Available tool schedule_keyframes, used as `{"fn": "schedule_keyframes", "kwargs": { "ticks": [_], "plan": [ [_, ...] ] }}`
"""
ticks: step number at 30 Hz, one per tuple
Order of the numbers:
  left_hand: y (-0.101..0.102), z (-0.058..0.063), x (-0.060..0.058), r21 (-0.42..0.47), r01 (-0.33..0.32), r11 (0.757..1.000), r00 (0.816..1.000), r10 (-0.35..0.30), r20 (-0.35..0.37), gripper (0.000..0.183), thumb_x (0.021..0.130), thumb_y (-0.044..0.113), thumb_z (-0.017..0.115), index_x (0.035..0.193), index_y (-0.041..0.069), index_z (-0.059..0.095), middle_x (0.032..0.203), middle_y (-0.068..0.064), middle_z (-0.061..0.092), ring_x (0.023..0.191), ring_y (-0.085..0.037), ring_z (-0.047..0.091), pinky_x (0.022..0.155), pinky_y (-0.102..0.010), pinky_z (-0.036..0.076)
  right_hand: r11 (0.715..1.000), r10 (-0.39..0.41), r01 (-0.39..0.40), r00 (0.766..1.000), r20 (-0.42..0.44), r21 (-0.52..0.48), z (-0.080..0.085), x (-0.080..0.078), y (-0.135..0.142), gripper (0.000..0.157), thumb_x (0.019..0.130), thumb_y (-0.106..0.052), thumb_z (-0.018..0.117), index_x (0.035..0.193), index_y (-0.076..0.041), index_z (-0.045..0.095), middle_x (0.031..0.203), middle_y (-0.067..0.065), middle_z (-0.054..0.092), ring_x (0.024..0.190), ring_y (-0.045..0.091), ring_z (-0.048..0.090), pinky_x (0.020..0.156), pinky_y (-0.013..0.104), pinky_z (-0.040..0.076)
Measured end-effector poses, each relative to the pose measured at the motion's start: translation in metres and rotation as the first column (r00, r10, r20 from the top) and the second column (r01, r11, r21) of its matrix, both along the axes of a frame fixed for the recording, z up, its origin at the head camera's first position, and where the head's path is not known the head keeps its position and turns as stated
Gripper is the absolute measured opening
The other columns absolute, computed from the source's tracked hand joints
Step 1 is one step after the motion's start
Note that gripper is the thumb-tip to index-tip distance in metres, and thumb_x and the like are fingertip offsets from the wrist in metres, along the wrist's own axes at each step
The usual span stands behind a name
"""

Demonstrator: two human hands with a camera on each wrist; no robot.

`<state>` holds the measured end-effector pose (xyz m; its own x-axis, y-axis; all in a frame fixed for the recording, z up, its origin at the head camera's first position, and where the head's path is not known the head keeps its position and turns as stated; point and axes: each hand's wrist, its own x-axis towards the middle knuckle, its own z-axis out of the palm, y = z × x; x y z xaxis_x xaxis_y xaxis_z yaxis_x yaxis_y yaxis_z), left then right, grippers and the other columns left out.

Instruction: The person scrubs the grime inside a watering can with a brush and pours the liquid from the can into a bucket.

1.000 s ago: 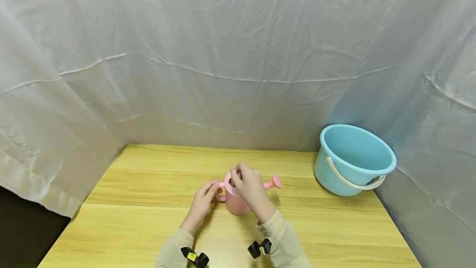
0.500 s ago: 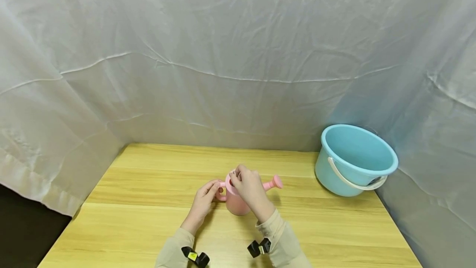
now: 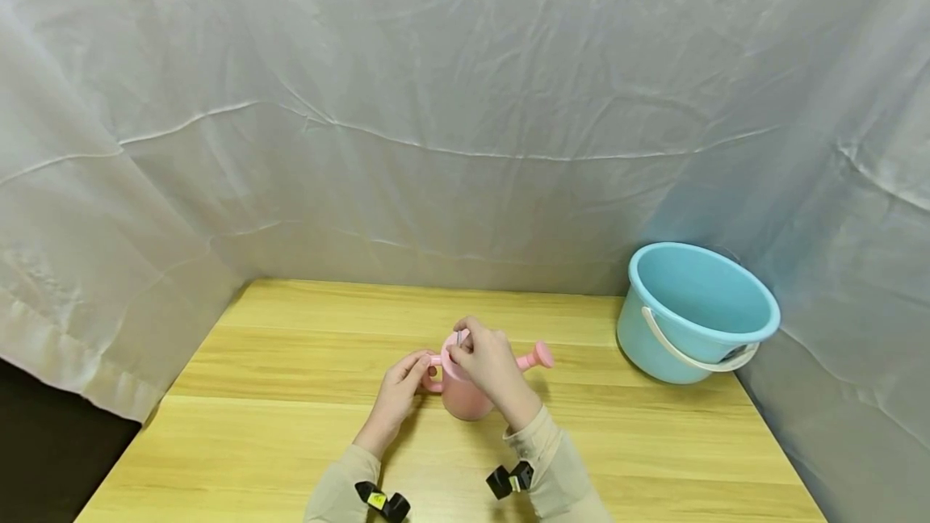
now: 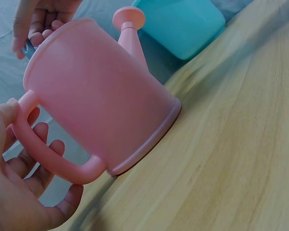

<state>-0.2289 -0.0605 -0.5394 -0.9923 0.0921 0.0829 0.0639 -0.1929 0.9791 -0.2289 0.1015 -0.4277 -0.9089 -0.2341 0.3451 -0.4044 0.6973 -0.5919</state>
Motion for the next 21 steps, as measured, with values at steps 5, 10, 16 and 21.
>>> {"fn": "schedule_keyframes", "kwargs": {
  "ticks": [5, 10, 16, 21],
  "plan": [
    [-0.0001, 0.0003, 0.0001, -0.003, -0.002, 1.0, 1.0, 0.002, -0.006, 0.04, 0.101, 0.023, 0.053, 0.123, -0.009, 0.058, 0.105, -0.029, 0.055, 0.089, -0.013, 0.056, 0.087, -0.054, 0.06, 1.0, 0.004, -0.004, 1.0, 0.014, -0.013, 0.0015, -0.0015, 0.0006, 0.027, 0.08, -0.009, 0.078, 0.102, -0.002, 0.065, 0.062, -0.003, 0.062, 0.048, 0.002, 0.043, 0.043, 0.013, 0.039],
    [-0.0004, 0.0009, 0.0006, 0.003, 0.0, 1.0, 1.0, 0.0, -0.005, 0.039, 0.101, 0.023, 0.053, 0.123, -0.009, 0.058, 0.106, -0.031, 0.055, 0.089, -0.013, 0.056, 0.087, -0.055, 0.059, 0.999, -0.013, 0.012, 1.0, -0.027, -0.036, -0.0006, -0.005, 0.0003, 0.025, 0.08, -0.01, 0.079, 0.096, -0.002, 0.062, 0.065, 0.0, 0.063, 0.052, 0.004, 0.049, 0.045, 0.013, 0.044],
    [-0.0004, 0.0015, 0.001, 0.003, 0.001, 1.0, 1.0, -0.001, -0.01, 0.04, 0.101, 0.023, 0.053, 0.123, -0.009, 0.058, 0.105, -0.032, 0.055, 0.089, -0.014, 0.055, 0.087, -0.055, 0.059, 0.996, -0.022, 0.008, 0.987, -0.161, -0.086, -0.0036, -0.0078, 0.0005, 0.025, 0.078, -0.008, 0.081, 0.089, -0.004, 0.059, 0.064, 0.002, 0.065, 0.054, 0.007, 0.058, 0.048, 0.014, 0.05],
    [-0.0005, 0.0017, 0.0014, -0.005, -0.005, 1.0, 1.0, 0.005, -0.017, 0.04, 0.101, 0.024, 0.053, 0.123, -0.009, 0.059, 0.106, -0.031, 0.056, 0.089, -0.013, 0.056, 0.086, -0.054, 0.059, 0.994, -0.018, -0.012, 0.962, -0.271, -0.108, -0.0033, -0.0087, 0.0005, 0.025, 0.076, -0.007, 0.082, 0.088, -0.004, 0.06, 0.065, 0.003, 0.068, 0.055, 0.009, 0.062, 0.049, 0.013, 0.053]
  ]
}}
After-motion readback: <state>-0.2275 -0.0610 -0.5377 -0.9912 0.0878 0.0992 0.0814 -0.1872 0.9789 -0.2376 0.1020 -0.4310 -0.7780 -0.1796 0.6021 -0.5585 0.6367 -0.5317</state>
